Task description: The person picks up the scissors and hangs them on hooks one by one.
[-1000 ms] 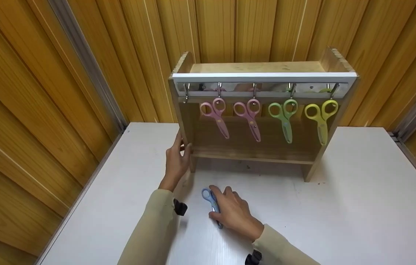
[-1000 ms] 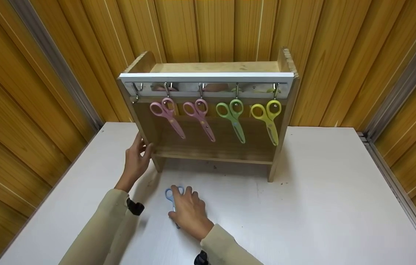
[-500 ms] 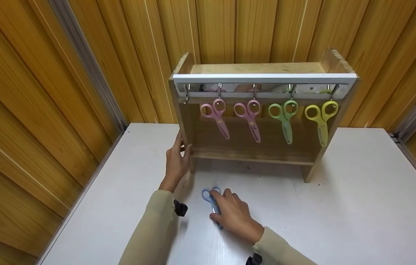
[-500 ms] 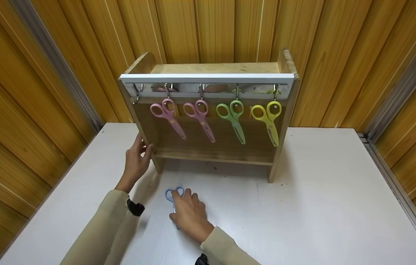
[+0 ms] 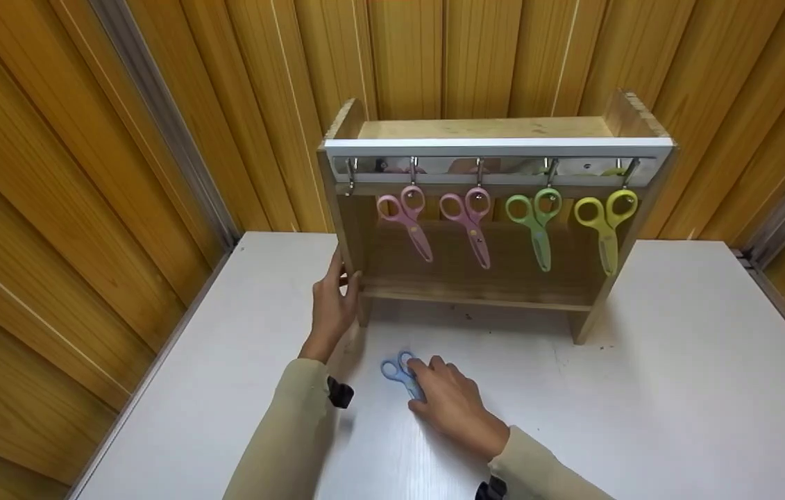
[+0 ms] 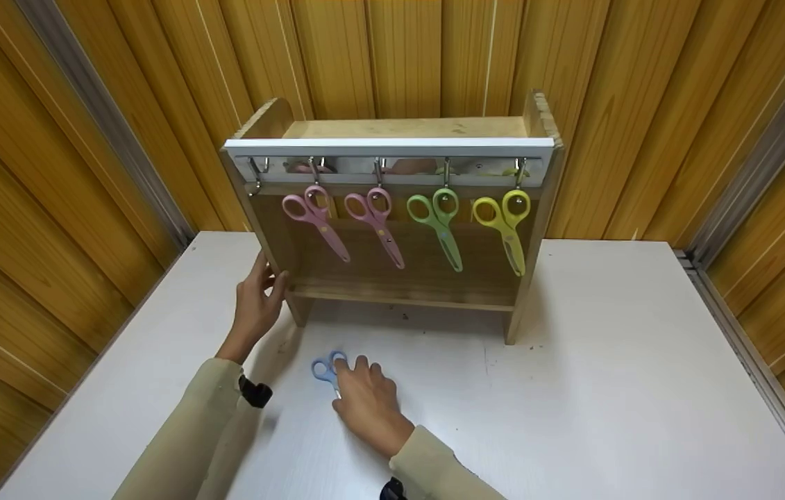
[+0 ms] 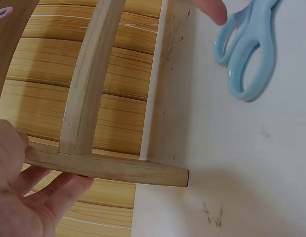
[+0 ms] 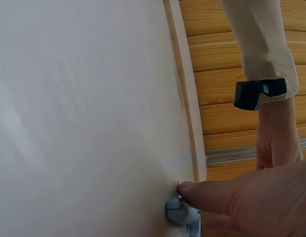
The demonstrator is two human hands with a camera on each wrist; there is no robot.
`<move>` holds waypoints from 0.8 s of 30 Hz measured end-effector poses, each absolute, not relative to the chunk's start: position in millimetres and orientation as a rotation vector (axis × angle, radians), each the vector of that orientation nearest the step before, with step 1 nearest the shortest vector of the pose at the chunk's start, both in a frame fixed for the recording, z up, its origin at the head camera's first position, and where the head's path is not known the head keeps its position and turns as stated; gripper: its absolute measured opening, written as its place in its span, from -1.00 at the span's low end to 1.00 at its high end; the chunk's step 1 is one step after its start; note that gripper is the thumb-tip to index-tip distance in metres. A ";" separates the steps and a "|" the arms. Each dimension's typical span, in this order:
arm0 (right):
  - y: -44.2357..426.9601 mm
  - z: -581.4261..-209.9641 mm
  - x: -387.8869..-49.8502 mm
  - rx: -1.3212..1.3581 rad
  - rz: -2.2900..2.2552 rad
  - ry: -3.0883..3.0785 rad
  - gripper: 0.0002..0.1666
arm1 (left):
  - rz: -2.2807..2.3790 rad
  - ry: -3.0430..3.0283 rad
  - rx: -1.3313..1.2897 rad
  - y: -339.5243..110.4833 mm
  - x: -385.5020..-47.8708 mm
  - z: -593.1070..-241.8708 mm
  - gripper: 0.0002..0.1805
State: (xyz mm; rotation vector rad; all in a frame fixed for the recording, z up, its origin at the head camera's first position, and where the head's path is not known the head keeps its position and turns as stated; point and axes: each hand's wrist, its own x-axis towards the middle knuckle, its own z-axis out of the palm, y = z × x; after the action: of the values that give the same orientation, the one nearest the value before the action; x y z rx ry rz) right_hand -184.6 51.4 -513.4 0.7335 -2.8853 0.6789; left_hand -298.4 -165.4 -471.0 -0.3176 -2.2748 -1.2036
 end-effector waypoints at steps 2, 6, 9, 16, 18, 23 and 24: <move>53.6 -512.9 -185.4 0.729 0.678 -2.870 -0.47 | -1.207 -2.280 -0.313 -165.6 -298.3 -470.8 -0.30; 57.3 -512.4 -186.8 0.702 0.681 -2.864 -0.71 | -1.214 -2.284 -0.305 -165.7 -298.8 -470.4 -0.30; 59.2 -511.8 -187.2 0.675 0.693 -2.878 -0.76 | -1.223 -2.291 -0.294 -165.5 -299.1 -470.5 -0.30; 61.3 -512.0 -188.1 0.682 0.725 -2.854 -0.82 | -1.223 -2.291 -0.295 -165.1 -298.6 -470.9 -0.30; 61.6 -512.5 -188.4 0.685 0.733 -2.848 -0.83 | -1.226 -2.290 -0.296 -164.8 -298.4 -470.8 -0.29; 62.0 -512.6 -188.3 0.689 0.749 -2.842 -0.82 | -1.233 -2.292 -0.294 -164.1 -298.0 -470.5 -0.29; 62.1 -512.7 -188.2 0.688 0.749 -2.845 -0.81 | -1.227 -2.294 -0.295 -163.9 -297.8 -470.6 -0.29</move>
State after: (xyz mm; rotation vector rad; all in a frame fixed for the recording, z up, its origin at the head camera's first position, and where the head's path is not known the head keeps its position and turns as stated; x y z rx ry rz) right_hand -188.2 62.1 -512.7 0.6878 -2.8446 0.7493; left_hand -297.8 -163.9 -470.6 -0.2949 -2.2941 -1.2265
